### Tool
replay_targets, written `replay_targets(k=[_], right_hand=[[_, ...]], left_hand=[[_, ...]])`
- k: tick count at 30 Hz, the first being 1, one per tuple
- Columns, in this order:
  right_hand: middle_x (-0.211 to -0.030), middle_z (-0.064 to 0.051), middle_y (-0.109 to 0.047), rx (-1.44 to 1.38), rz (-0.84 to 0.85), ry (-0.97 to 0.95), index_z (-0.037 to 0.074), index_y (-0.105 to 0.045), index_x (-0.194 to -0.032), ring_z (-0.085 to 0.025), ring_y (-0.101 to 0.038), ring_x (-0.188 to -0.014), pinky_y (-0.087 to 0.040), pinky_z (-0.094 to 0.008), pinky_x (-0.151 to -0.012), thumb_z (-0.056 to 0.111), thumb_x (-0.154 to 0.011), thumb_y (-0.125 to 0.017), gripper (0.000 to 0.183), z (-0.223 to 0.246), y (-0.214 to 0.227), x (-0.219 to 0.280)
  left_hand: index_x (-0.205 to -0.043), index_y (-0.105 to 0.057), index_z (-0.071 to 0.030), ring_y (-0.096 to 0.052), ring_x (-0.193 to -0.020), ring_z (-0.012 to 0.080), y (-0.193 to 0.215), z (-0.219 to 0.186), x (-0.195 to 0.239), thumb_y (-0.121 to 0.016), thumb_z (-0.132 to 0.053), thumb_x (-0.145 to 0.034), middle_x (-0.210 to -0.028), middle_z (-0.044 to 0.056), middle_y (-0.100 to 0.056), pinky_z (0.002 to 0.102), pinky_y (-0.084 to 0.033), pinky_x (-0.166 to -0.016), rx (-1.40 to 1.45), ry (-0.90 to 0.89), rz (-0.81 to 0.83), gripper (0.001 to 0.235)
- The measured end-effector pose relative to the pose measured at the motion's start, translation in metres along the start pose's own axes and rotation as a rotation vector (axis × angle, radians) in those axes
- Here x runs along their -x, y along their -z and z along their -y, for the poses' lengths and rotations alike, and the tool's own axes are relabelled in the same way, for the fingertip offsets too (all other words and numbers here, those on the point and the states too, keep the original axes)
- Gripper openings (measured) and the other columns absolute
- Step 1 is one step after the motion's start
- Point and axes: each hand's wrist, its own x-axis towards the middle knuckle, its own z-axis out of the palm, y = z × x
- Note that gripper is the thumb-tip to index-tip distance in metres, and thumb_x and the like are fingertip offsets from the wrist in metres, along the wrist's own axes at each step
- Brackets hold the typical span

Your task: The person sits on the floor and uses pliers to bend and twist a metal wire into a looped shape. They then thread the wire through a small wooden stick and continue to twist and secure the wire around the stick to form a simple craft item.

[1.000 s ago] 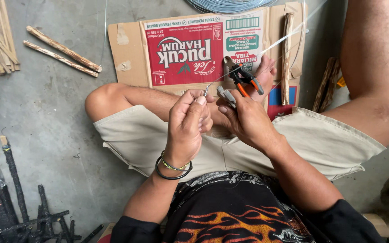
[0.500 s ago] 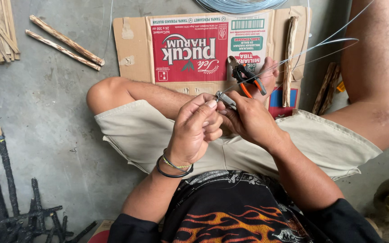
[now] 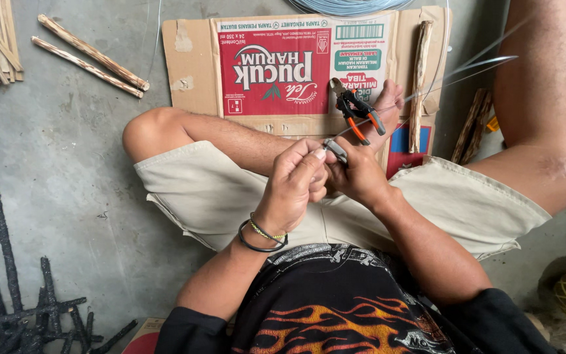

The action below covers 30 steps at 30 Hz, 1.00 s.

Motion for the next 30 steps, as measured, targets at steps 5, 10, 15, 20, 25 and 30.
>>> replay_targets(k=[5,10,15,20,25,30], right_hand=[[-0.079,-0.02,-0.065,-0.041,0.096,-0.054,0.001,-0.057,-0.106,-0.041,-0.064,-0.074,-0.049,-0.045,-0.065,0.009,-0.098,-0.066,0.015,0.015,0.012,0.001],[-0.087,-0.02,-0.067,-0.02,0.107,-0.081,0.002,-0.057,-0.106,-0.042,-0.065,-0.082,-0.049,-0.045,-0.069,0.015,-0.101,-0.065,0.017,0.033,0.023,-0.001],[-0.089,-0.022,-0.069,0.074,0.103,-0.079,0.001,-0.057,-0.111,-0.044,-0.066,-0.085,-0.049,-0.048,-0.069,0.016,-0.099,-0.066,0.021,0.037,0.029,-0.001],[-0.086,-0.022,-0.069,0.112,0.103,-0.126,0.001,-0.057,-0.114,-0.045,-0.067,-0.082,-0.05,-0.049,-0.065,0.017,-0.097,-0.07,0.027,0.032,0.025,0.006],[-0.088,-0.021,-0.069,-0.034,-0.027,0.018,0.0,-0.059,-0.115,-0.042,-0.066,-0.078,-0.051,-0.044,-0.065,0.009,-0.096,-0.07,0.023,0.01,0.011,0.016],[-0.076,-0.018,-0.065,-0.112,0.048,-0.111,0.003,-0.062,-0.104,-0.033,-0.061,-0.061,-0.05,-0.039,-0.061,0.006,-0.1,-0.068,0.007,-0.015,-0.006,0.022]], left_hand=[[-0.099,-0.057,-0.003,-0.028,-0.055,0.0012,0.009,0.002,-0.003,-0.052,-0.017,-0.107,-0.069,-0.008,-0.038,0.02,-0.023,-0.047,-0.054,0.001,-0.032,0.017],[-0.1,-0.058,-0.002,-0.028,-0.056,0.0002,0.008,0.0,-0.004,-0.051,-0.016,-0.109,-0.07,-0.008,-0.039,0.02,-0.025,-0.047,-0.141,-0.049,-0.028,0.018],[-0.101,-0.061,0.0,-0.034,-0.057,-0.0011,0.002,0.001,-0.005,-0.051,-0.012,-0.109,-0.074,-0.006,-0.048,0.019,-0.028,-0.047,-0.359,-0.134,-0.08,0.017],[-0.103,-0.06,0.0,-0.062,-0.084,0.0056,0.0,0.001,-0.005,-0.051,-0.012,-0.11,-0.091,0.002,-0.067,0.024,-0.055,-0.074,-0.646,-0.383,-0.062,0.016],[-0.103,-0.061,0.001,-0.059,-0.08,0.0057,-0.001,0.005,-0.002,-0.053,-0.011,-0.109,-0.087,0.004,-0.066,0.023,-0.052,-0.072,-0.718,-0.348,-0.057,0.016],[-0.103,-0.062,0.001,-0.058,-0.079,0.0042,0.005,0.011,-0.002,-0.053,-0.011,-0.108,-0.086,0.003,-0.067,0.023,-0.051,-0.069,-0.735,-0.292,-0.035,0.016]])
